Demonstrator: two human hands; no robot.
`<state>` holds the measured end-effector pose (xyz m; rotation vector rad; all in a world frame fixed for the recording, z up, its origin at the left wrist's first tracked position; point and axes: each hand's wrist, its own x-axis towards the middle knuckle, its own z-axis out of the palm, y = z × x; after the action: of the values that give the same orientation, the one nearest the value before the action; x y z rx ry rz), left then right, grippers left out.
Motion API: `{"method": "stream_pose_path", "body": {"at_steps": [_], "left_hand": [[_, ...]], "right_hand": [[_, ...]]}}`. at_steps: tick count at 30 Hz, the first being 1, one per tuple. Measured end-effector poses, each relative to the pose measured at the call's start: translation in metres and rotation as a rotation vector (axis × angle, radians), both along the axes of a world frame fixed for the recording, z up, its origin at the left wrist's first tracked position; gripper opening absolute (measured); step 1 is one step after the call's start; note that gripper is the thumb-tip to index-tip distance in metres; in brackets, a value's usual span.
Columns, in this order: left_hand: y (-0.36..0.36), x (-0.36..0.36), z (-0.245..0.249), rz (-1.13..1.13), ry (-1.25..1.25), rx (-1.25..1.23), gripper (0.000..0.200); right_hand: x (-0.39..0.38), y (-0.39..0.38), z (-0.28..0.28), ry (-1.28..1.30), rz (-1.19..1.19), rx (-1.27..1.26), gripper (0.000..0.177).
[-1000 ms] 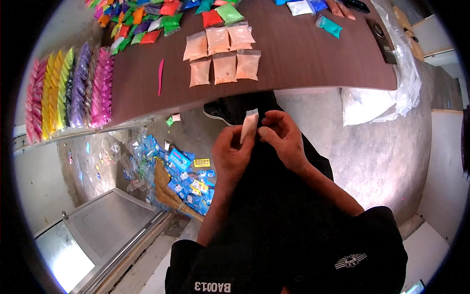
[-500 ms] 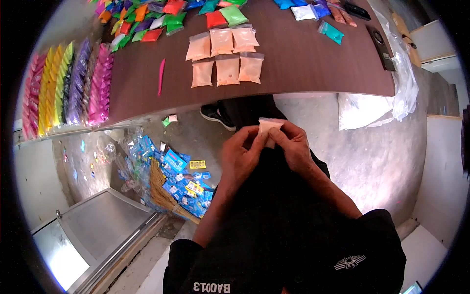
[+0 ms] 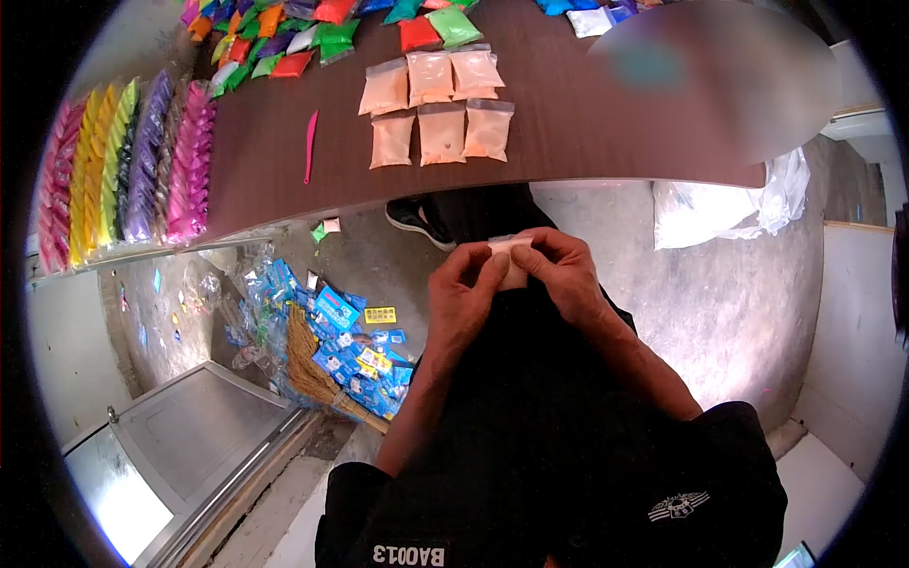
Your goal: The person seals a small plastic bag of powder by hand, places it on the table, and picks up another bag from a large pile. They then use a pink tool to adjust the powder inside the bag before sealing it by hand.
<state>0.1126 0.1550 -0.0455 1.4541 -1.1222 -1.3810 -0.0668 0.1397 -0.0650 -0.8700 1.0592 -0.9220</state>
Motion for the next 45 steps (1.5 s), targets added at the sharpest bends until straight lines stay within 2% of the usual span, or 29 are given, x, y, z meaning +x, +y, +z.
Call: {"method": "stream_pose_path", "body": {"at_steps": [5, 11, 14, 21, 30, 32, 35, 38, 40, 41, 44, 45], "left_hand": [[0.002, 0.008, -0.012, -0.037, -0.096, 0.058, 0.022], [0.0, 0.006, -0.009, -0.035, -0.147, -0.018, 0.022], [0.0, 0.004, -0.011, -0.01, -0.086, -0.047, 0.022], [0.004, 0.006, -0.005, -0.015, -0.065, 0.025, 0.023], [0.008, -0.003, -0.007, -0.052, -0.092, 0.037, 0.023], [0.008, -0.004, -0.004, -0.062, -0.055, 0.066, 0.023], [0.005, -0.006, 0.0, -0.081, -0.108, 0.073, 0.024], [0.003, -0.009, 0.007, -0.066, -0.225, -0.001, 0.024], [0.001, -0.01, 0.008, -0.106, -0.238, 0.08, 0.026], [0.001, -0.013, 0.009, -0.067, -0.176, 0.047, 0.027], [-0.003, -0.006, 0.029, -0.018, -0.225, -0.06, 0.027], [-0.009, 0.0, 0.035, 0.059, -0.203, -0.098, 0.025]], "right_hand": [[0.001, -0.002, -0.007, 0.155, 0.089, -0.094, 0.025], [0.004, 0.001, -0.006, 0.073, 0.021, -0.046, 0.025], [0.003, 0.002, -0.013, 0.082, 0.044, -0.112, 0.025], [0.004, 0.002, -0.01, 0.136, 0.085, -0.136, 0.023], [0.004, 0.001, -0.007, 0.094, -0.057, -0.045, 0.022], [0.003, 0.0, -0.003, 0.12, -0.039, 0.014, 0.024], [0.006, 0.003, -0.009, -0.015, -0.09, -0.033, 0.027], [0.001, 0.005, -0.014, -0.003, -0.043, -0.082, 0.03], [-0.006, 0.002, -0.008, -0.049, -0.05, -0.073, 0.031], [-0.01, 0.002, -0.005, -0.034, -0.066, -0.07, 0.033], [-0.028, -0.014, 0.018, 0.014, -0.147, -0.102, 0.039], [-0.041, -0.023, 0.027, 0.083, -0.177, -0.157, 0.04]]}}
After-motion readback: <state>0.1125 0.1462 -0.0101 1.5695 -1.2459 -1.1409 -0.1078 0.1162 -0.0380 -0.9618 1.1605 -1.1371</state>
